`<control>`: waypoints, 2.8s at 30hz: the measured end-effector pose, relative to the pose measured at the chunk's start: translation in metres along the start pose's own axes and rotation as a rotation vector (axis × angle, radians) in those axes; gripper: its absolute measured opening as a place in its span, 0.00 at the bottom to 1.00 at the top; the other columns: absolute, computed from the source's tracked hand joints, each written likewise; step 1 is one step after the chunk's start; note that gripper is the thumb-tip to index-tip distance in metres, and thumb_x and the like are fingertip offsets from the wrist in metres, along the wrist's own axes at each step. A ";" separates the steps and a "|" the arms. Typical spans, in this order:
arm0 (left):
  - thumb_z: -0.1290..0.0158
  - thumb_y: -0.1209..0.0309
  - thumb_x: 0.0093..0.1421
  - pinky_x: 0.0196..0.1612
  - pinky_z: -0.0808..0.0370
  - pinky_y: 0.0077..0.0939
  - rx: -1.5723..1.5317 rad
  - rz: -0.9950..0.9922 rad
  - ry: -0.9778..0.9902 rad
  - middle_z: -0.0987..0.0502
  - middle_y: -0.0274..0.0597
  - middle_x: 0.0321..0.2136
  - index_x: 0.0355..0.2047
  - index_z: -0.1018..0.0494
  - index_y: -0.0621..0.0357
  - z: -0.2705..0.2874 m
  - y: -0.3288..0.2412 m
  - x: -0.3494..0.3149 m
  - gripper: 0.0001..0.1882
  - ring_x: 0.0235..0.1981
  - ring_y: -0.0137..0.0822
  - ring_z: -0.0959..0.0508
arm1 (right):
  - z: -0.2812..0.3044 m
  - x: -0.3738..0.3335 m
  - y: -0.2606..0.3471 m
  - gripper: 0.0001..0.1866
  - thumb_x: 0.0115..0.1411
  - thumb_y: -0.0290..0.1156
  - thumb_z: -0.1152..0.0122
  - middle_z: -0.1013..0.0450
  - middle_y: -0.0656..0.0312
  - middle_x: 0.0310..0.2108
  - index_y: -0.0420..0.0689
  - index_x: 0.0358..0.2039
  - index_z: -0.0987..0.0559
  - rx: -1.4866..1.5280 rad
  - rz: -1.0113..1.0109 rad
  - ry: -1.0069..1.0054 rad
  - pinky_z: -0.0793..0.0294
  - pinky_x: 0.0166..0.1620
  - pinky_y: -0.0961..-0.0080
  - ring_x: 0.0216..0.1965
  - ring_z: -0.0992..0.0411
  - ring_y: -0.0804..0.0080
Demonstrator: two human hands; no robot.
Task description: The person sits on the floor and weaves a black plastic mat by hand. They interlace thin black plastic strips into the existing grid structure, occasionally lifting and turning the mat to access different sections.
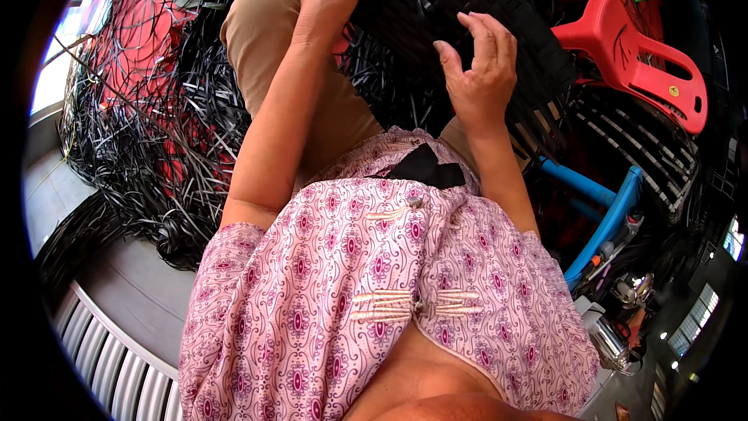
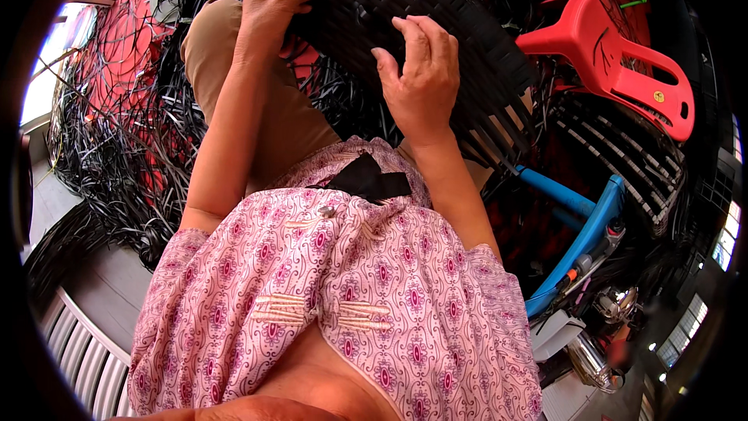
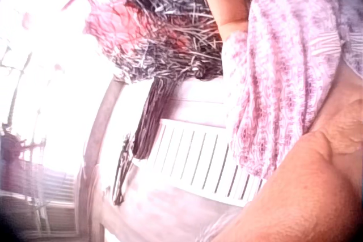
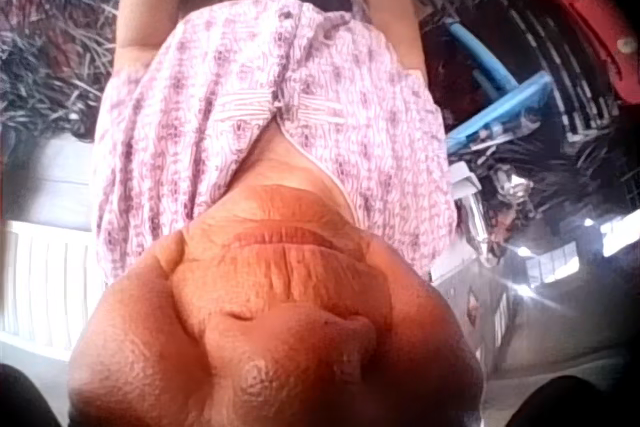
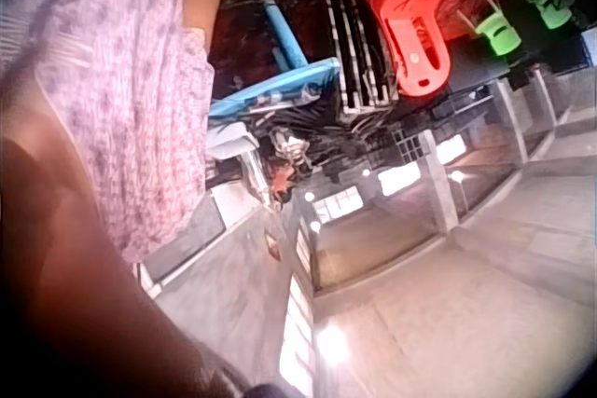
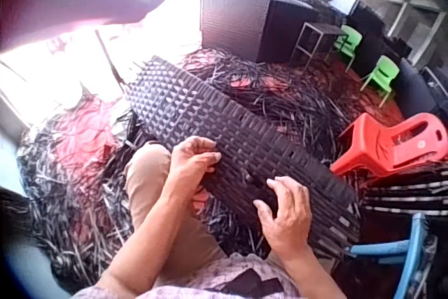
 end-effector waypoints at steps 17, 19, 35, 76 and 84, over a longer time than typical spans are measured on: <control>0.38 0.80 0.53 0.25 0.27 0.16 0.040 0.022 -0.185 0.21 0.33 0.28 0.38 0.22 0.60 0.011 -0.005 0.024 0.11 0.23 0.25 0.25 | 0.103 -0.091 -0.137 0.29 0.62 0.53 0.36 0.25 0.53 0.21 0.34 0.26 0.20 -0.042 -0.925 0.127 0.27 0.36 0.69 0.26 0.29 0.66; 0.33 0.77 0.53 0.36 0.22 0.17 0.016 -0.006 -0.135 0.19 0.35 0.35 0.43 0.20 0.62 0.028 0.005 0.035 0.15 0.35 0.26 0.20 | 0.096 -0.097 -0.144 0.33 0.58 0.59 0.34 0.25 0.58 0.21 0.34 0.27 0.19 0.190 -0.949 0.033 0.29 0.37 0.72 0.26 0.32 0.72; 0.33 0.74 0.54 0.34 0.25 0.14 0.086 0.132 -0.025 0.18 0.32 0.31 0.41 0.19 0.58 0.000 -0.004 0.036 0.14 0.28 0.24 0.22 | 0.070 -0.097 -0.167 0.19 0.59 0.26 0.30 0.22 0.60 0.48 0.35 0.50 0.20 0.986 -0.930 -0.130 0.28 0.57 0.77 0.48 0.25 0.74; 0.40 0.89 0.50 0.36 0.23 0.13 -0.223 -0.280 0.436 0.22 0.35 0.31 0.40 0.23 0.66 -0.183 -0.208 -0.108 0.16 0.32 0.23 0.22 | 0.182 0.050 -0.101 0.15 0.65 0.32 0.37 0.20 0.59 0.37 0.33 0.47 0.19 0.684 -0.128 0.124 0.25 0.43 0.81 0.37 0.23 0.75; 0.37 0.84 0.55 0.37 0.24 0.11 -0.245 -0.116 0.590 0.22 0.35 0.34 0.45 0.25 0.64 -0.207 -0.170 -0.094 0.17 0.34 0.20 0.22 | 0.142 0.035 -0.110 0.13 0.64 0.36 0.35 0.20 0.63 0.32 0.39 0.42 0.17 1.262 -0.495 0.291 0.28 0.38 0.84 0.32 0.25 0.81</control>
Point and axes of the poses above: each hand's wrist, its own x-axis towards the middle knuckle, its own z-axis out of the back of the hand, y = z × x, the point moved 6 cm from there along x, towards the middle knuckle
